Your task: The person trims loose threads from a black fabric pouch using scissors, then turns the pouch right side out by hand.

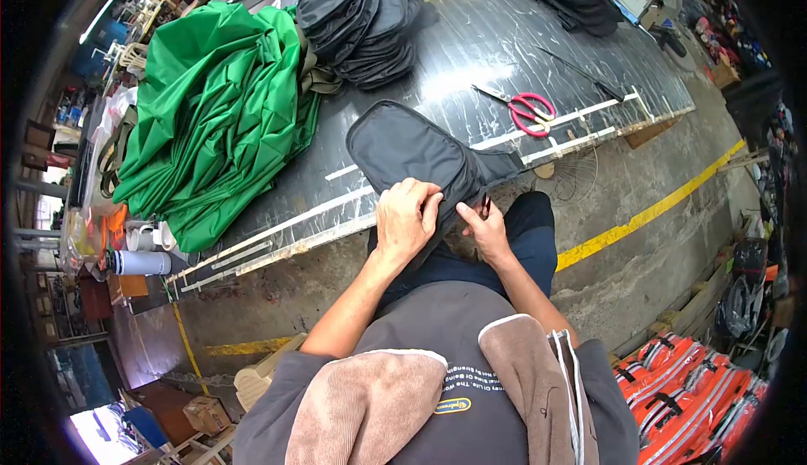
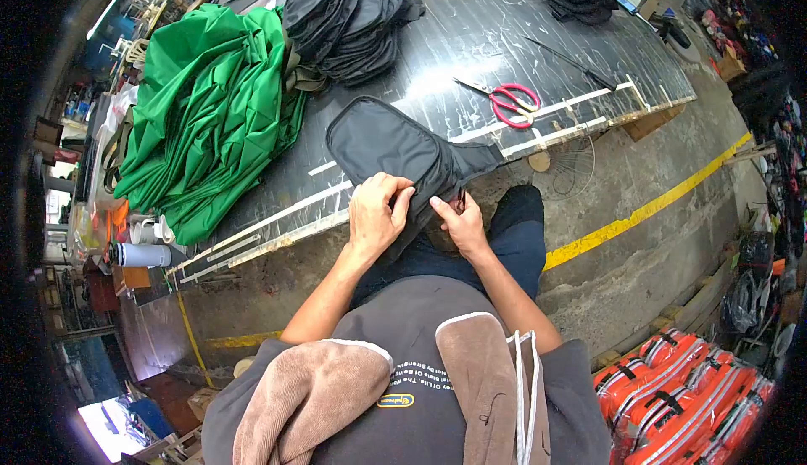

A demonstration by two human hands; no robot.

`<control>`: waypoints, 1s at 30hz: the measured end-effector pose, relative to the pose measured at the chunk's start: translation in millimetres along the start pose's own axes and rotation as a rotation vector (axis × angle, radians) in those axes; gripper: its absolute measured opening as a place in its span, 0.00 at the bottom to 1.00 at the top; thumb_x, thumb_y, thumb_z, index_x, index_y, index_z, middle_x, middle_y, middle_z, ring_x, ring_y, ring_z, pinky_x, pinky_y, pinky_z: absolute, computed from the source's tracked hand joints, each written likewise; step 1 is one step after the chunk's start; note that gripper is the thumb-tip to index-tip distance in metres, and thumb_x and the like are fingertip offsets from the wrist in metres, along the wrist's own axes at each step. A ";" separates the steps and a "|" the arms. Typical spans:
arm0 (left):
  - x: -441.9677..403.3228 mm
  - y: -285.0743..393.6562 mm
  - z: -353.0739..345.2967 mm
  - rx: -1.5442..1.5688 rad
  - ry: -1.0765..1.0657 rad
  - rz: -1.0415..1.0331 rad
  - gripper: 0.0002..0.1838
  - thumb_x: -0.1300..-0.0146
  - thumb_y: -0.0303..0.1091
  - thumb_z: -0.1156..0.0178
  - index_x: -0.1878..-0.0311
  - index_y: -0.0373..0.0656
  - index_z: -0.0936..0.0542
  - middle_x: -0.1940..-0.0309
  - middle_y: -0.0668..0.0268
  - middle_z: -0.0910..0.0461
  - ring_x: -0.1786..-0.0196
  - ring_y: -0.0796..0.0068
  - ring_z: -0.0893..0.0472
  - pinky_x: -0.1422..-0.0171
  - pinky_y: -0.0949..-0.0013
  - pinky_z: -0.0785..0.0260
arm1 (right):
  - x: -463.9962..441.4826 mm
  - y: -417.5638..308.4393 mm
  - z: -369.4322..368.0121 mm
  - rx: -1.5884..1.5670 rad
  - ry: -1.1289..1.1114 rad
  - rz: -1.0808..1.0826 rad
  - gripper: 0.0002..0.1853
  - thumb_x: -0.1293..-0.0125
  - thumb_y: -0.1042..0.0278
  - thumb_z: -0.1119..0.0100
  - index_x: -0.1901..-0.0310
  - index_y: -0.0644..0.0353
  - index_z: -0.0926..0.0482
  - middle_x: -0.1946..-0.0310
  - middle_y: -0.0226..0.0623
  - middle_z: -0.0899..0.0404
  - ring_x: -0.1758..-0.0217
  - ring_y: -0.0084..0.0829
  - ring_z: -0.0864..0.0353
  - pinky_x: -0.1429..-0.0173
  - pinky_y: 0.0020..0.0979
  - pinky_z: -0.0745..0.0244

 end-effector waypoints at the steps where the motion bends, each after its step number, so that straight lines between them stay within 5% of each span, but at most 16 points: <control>1: 0.2 1.1 0.4 0.011 -0.001 0.004 0.04 0.38 0.30 0.28 0.62 0.44 0.14 0.67 0.63 0.18 0.63 0.57 0.17 0.57 0.55 0.28 | -1.0 2.3 -0.3 -0.068 -0.034 -0.014 0.16 0.29 0.53 0.27 0.67 0.51 0.22 0.77 0.18 0.29 0.76 0.13 0.32 0.70 0.24 0.27; 4: 2.6 1.6 -1.6 0.122 -0.029 0.051 0.05 0.38 0.31 0.28 0.64 0.42 0.15 0.69 0.62 0.18 0.66 0.55 0.16 0.60 0.56 0.26 | -9.0 18.9 7.9 -0.283 -0.128 -0.092 0.16 0.29 0.54 0.26 0.68 0.49 0.23 0.76 0.18 0.28 0.76 0.13 0.32 0.68 0.26 0.26; 7: 4.2 6.3 -2.9 0.123 -0.095 0.139 0.08 0.37 0.32 0.29 0.66 0.41 0.18 0.72 0.60 0.19 0.71 0.55 0.17 0.65 0.56 0.25 | -10.4 18.9 15.7 -0.159 0.003 -0.102 0.15 0.29 0.52 0.26 0.66 0.51 0.20 0.75 0.19 0.24 0.74 0.15 0.29 0.67 0.27 0.24; 12: -6.0 13.4 -8.6 -0.080 -0.212 0.170 0.25 0.32 0.52 0.31 0.76 0.41 0.22 0.81 0.56 0.21 0.76 0.50 0.18 0.71 0.55 0.28 | 4.4 -8.4 5.8 -0.083 -0.059 0.207 0.06 0.29 0.70 0.27 0.59 0.62 0.14 0.63 0.21 0.13 0.62 0.12 0.21 0.59 0.22 0.26; 21: -9.4 27.6 -2.8 -0.089 -0.199 -0.049 0.21 0.35 0.42 0.32 0.80 0.42 0.25 0.82 0.58 0.23 0.77 0.51 0.19 0.72 0.53 0.29 | 16.0 -33.2 8.1 0.156 -0.113 0.326 0.13 0.30 0.67 0.25 0.73 0.59 0.17 0.80 0.13 0.28 0.76 0.08 0.37 0.74 0.23 0.46; 27: -3.4 34.2 14.4 -0.027 -0.098 -0.077 0.19 0.38 0.35 0.31 0.81 0.42 0.27 0.83 0.58 0.25 0.79 0.54 0.21 0.75 0.56 0.31 | 20.6 -43.5 3.1 0.092 -0.092 0.320 0.19 0.30 0.67 0.26 0.77 0.56 0.23 0.80 0.12 0.30 0.77 0.08 0.39 0.74 0.23 0.47; 30: -4.5 29.5 14.8 -0.061 -0.054 -0.111 0.18 0.38 0.36 0.31 0.81 0.44 0.24 0.83 0.61 0.23 0.80 0.58 0.20 0.76 0.57 0.30 | 12.0 -48.3 -3.4 0.023 -0.107 0.321 0.12 0.28 0.72 0.28 0.72 0.58 0.17 0.77 0.13 0.24 0.74 0.08 0.32 0.70 0.21 0.39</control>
Point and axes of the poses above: each hand's wrist, its own x-axis away from the middle knuckle, its own z-axis out of the back of the hand, y = z × x, the point moved 6 cm from there along -x, towards the middle knuckle
